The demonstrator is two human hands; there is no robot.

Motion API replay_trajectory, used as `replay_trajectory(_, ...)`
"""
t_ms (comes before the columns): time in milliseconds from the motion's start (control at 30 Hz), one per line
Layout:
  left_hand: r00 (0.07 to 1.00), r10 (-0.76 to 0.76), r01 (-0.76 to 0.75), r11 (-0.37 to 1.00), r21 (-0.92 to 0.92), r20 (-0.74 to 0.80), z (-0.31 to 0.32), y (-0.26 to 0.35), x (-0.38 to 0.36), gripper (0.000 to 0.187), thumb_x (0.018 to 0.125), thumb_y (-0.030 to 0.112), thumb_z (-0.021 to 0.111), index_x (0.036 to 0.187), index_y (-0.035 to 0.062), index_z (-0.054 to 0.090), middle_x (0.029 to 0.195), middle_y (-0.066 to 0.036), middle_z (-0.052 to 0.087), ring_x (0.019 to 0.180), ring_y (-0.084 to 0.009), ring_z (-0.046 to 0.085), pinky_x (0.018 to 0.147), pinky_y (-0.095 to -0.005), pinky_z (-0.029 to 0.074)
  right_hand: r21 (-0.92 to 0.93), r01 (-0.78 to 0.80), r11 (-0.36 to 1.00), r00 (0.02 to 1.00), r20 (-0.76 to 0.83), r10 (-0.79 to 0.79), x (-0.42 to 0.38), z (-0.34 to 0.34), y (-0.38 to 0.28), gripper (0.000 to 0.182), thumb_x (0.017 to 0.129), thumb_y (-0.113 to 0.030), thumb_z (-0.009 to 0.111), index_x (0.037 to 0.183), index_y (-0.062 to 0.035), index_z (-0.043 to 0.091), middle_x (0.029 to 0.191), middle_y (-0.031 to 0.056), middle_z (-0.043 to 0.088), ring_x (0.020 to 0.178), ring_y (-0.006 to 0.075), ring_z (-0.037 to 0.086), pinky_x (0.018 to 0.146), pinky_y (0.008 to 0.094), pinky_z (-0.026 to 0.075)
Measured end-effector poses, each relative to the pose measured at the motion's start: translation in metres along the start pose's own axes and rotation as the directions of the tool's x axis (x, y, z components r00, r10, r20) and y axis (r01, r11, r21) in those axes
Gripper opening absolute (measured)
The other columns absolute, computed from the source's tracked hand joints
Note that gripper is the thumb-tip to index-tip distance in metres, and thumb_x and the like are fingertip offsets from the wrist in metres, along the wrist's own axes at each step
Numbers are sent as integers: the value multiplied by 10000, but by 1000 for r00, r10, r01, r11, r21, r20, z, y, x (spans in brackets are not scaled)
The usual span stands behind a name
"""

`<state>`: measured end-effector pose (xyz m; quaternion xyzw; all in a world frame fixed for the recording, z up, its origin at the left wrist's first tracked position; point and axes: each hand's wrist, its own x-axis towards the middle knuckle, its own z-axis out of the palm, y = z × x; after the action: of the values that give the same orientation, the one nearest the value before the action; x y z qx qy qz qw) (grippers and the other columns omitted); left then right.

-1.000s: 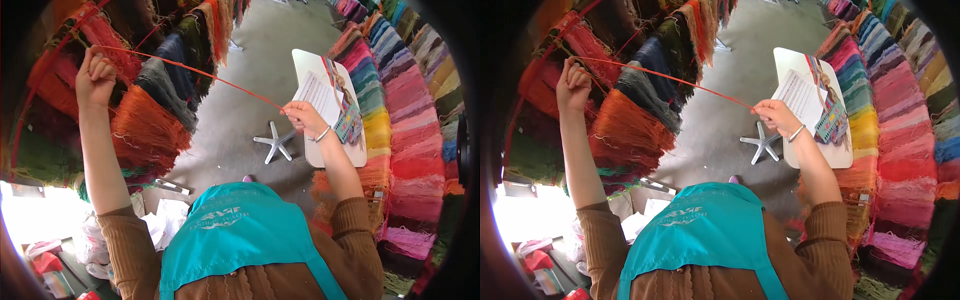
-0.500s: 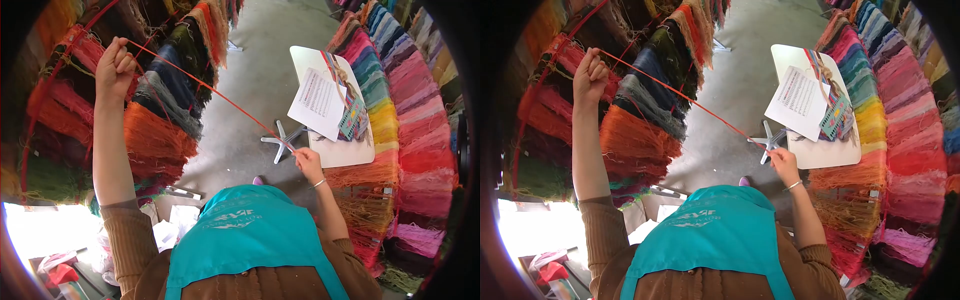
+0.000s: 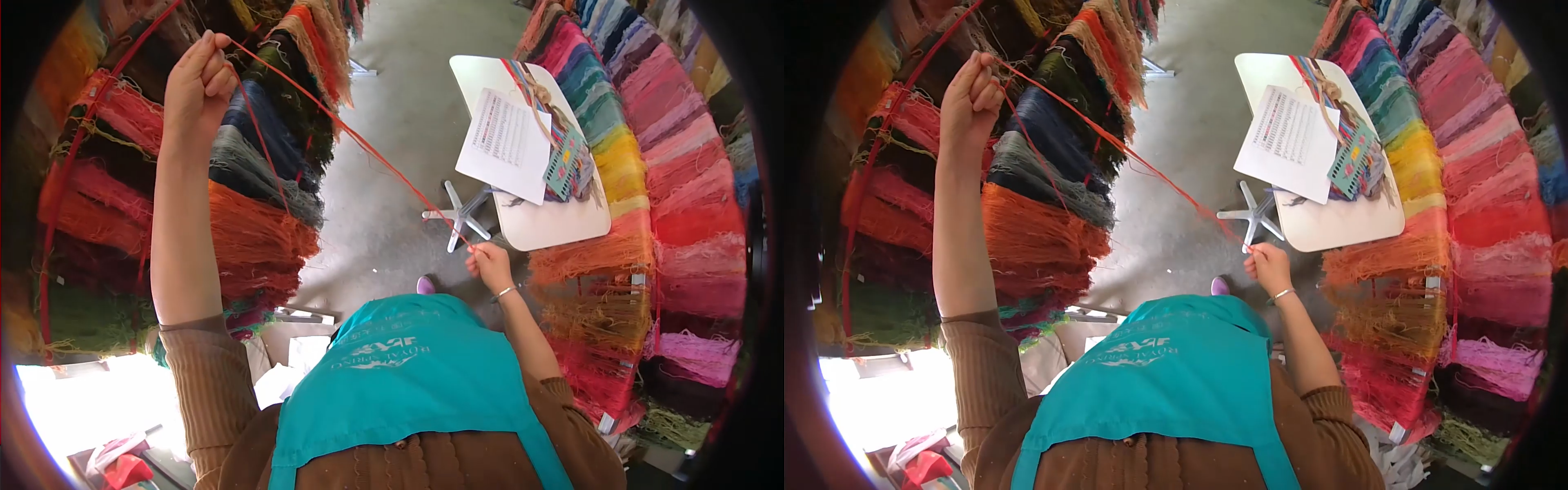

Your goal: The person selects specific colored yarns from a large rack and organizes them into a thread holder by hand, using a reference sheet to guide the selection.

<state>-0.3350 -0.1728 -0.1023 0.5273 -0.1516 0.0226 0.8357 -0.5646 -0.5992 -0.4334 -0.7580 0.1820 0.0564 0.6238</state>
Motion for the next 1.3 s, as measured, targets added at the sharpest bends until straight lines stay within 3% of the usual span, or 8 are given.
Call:
replay_trajectory(300,998,-35,32,998,62,51,9,-15,12,223,1023,196,538,992,-3,635,556,92,294,478,-33,266,495,-217,239,415,-277,867,944,-53,327,9,-15,17,176,946,-115,553,1014,0,669,812,110,704,623,164,669,543,271,547)
replay_trajectory(433,996,-23,20,999,30,90,11,-22,18,229,1023,205,539,991,-1,634,560,92,295,479,-34,263,503,-218,242,266,-237,934,936,-194,293,10,-19,40,168,962,-102,533,988,13,652,778,120,693,583,181,666,503,279,539)
replay_trajectory(500,997,-15,6,994,105,82,11,-20,22,231,1026,201,533,997,-5,633,560,93,297,478,-35,260,503,-221,244,28,-68,997,961,-267,73,3,-22,55,168,969,-93,529,961,25,648,748,126,680,558,183,657,487,292,537)
replay_trajectory(633,1000,16,-17,926,377,5,32,-15,18,240,1025,195,540,1031,-23,640,587,95,288,494,-29,239,481,-212,212,72,-82,994,954,-282,99,-8,-24,62,166,969,-80,530,932,33,645,732,123,674,572,174,658,489,300,538)
replay_trajectory(767,994,101,-83,933,351,-31,35,-10,23,240,1018,205,561,1018,-10,668,616,87,326,518,-26,246,470,-225,202,267,-227,937,910,-284,301,-3,-28,99,152,958,-100,554,926,14,650,735,112,676,580,167,655,486,294,534)
replay_trajectory(867,995,-14,-63,682,728,99,44,-19,17,253,1008,275,568,993,45,674,609,96,337,529,-5,269,474,-209,202,286,-346,894,888,-207,410,-2,-31,105,152,956,-114,558,932,0,655,745,113,680,578,171,653,488,293,532)
replay_trajectory(1033,973,-171,-2,665,747,155,64,-20,15,249,1005,239,563,937,31,683,611,85,435,544,-10,362,493,-207,287,180,-412,893,885,-156,439,0,-31,118,158,955,-106,542,942,4,654,773,127,699,591,183,667,488,298,537)
replay_trajectory(1300,922,-217,-166,528,833,322,92,-38,3,279,1018,316,558,944,71,670,554,116,330,479,22,274,437,-184,184,118,-390,913,894,-189,406,2,-38,126,128,937,-89,564,951,5,650,737,121,689,574,190,664,497,305,547)
